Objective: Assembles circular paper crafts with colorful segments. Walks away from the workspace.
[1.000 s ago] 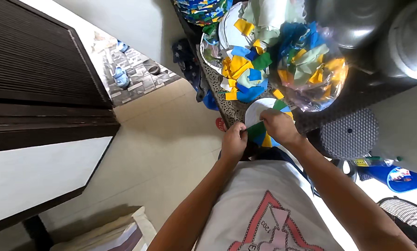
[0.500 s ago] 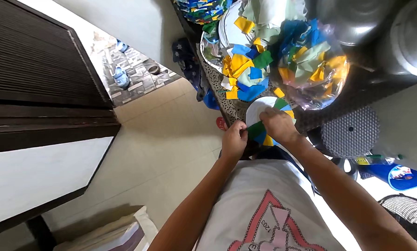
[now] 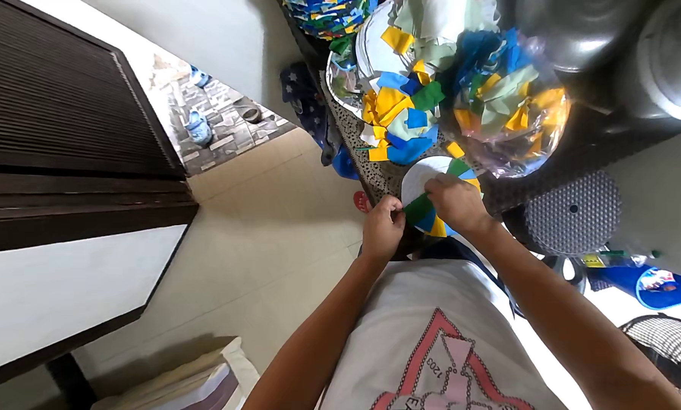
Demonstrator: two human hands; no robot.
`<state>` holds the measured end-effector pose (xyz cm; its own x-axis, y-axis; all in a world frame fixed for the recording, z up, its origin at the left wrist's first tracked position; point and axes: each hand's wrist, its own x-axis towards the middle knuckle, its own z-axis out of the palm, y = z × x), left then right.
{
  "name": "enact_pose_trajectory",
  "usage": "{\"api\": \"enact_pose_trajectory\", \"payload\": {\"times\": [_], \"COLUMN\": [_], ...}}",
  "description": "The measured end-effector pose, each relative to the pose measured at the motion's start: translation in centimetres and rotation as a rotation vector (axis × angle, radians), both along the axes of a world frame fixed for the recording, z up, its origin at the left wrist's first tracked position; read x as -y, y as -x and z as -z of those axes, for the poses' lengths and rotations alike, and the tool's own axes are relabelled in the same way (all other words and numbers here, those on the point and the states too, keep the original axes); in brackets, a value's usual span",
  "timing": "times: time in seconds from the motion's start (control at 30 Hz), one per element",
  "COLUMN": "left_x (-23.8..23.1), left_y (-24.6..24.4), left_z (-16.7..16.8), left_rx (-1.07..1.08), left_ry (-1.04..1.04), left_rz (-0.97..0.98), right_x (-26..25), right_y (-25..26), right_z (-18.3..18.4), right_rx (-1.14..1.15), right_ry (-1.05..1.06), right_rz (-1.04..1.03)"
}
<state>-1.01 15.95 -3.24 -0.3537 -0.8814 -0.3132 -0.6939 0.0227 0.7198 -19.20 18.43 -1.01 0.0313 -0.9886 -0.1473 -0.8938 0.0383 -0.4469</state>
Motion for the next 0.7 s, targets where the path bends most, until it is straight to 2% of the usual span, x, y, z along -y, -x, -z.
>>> {"api": "enact_pose_trajectory", "payload": {"times": [0.27,0.43,0.53,0.6,0.7], "left_x": [1.2,3.9,5.9,6.7,4.8], "left_y": [0.9,2.6,3.4,3.3,1.9], "left_z": [-1.1,-2.9,-3.4,-3.8,-3.5], "left_rx": [-0.007,-0.079,-0.123,-0.065,0.044], "left_ry": [-0.046,0.072,0.176,0.228,0.248], "left_rz": [0.028,0.147,0.088,0.075,0.242], "right_x": [-4.5,-5.4,-4.8,-4.2,-3.5], "right_y": [0.7,0.8,0.7,0.5,0.2], "right_z": [1.2,1.8,1.7,1.6,1.4], "right_rx": [0.050,0.037,0.022,0.013,0.021], "right_ry": [0.125,0.179,0.163,0.152,0.155], "right_rz": [0.097,0.123,0.125,0.120,0.104]}}
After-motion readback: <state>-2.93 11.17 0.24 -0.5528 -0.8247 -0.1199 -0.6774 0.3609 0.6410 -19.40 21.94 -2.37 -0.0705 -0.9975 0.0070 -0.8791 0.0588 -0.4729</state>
